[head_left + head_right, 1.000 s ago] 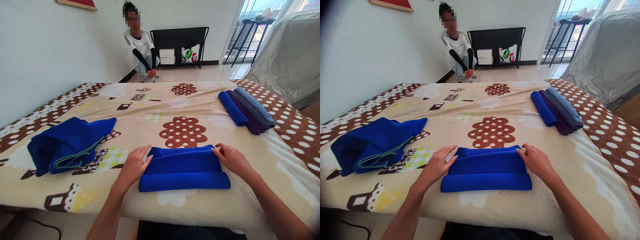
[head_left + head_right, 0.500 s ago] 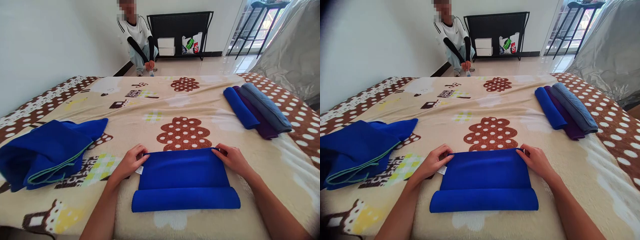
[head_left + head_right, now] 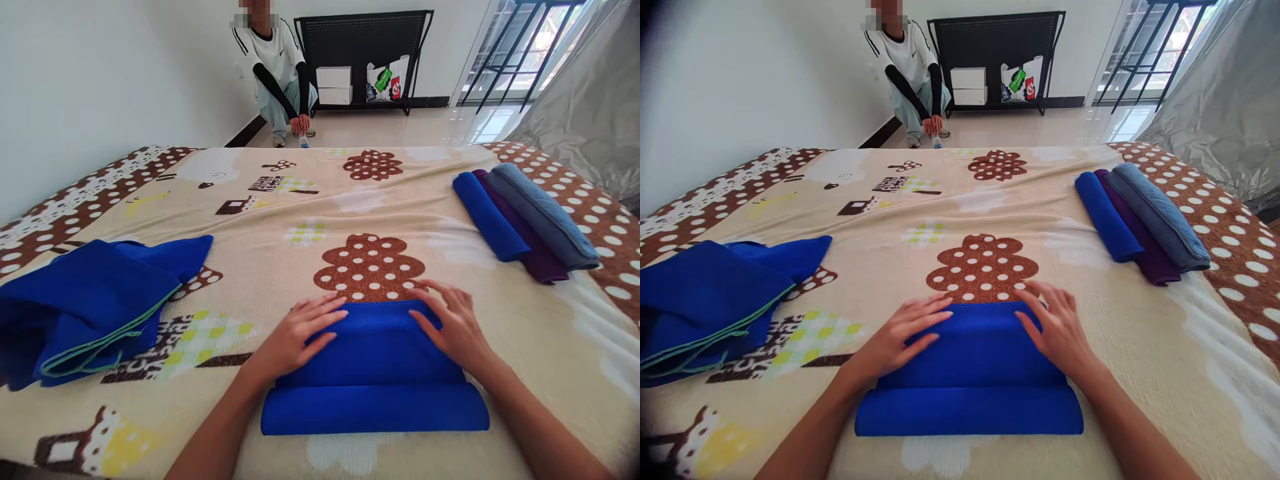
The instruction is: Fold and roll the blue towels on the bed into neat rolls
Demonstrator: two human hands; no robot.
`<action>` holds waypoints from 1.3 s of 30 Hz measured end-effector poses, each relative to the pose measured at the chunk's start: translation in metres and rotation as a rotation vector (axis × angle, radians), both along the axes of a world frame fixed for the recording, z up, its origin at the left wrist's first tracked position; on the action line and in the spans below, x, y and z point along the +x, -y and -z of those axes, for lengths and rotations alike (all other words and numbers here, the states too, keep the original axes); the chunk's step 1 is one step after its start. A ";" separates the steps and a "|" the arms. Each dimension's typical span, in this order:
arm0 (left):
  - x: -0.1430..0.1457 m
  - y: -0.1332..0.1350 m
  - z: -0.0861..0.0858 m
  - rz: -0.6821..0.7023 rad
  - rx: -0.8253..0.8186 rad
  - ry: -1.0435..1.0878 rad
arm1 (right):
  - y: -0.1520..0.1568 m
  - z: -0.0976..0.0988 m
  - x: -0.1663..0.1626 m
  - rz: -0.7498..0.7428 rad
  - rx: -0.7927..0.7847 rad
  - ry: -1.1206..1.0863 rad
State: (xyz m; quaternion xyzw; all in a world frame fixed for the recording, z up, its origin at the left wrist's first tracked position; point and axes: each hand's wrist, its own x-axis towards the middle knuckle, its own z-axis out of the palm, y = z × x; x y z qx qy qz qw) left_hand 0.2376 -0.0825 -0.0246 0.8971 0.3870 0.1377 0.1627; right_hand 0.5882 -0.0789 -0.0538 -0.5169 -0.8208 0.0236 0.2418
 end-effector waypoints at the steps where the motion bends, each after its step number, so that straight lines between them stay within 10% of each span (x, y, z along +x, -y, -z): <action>1: 0.005 0.000 -0.001 0.067 -0.057 -0.048 | 0.001 -0.003 -0.004 -0.147 -0.048 0.026; 5: 0.014 0.000 0.001 0.105 -0.124 -0.164 | 0.003 -0.008 -0.009 -0.440 -0.292 0.102; 16: -0.043 0.008 0.028 -0.329 0.169 -0.195 | 0.013 0.025 0.044 -0.097 -0.134 0.099; 22: -0.050 0.093 0.014 -0.504 0.539 0.137 | 0.082 0.026 0.069 0.135 0.001 -0.038; 28: -0.021 0.174 0.017 -0.284 0.386 -0.011 | 0.161 0.017 0.050 -0.096 0.030 0.093; 39: -0.001 0.142 0.029 -0.521 0.469 -0.047 | 0.120 0.018 0.032 -0.076 0.099 0.012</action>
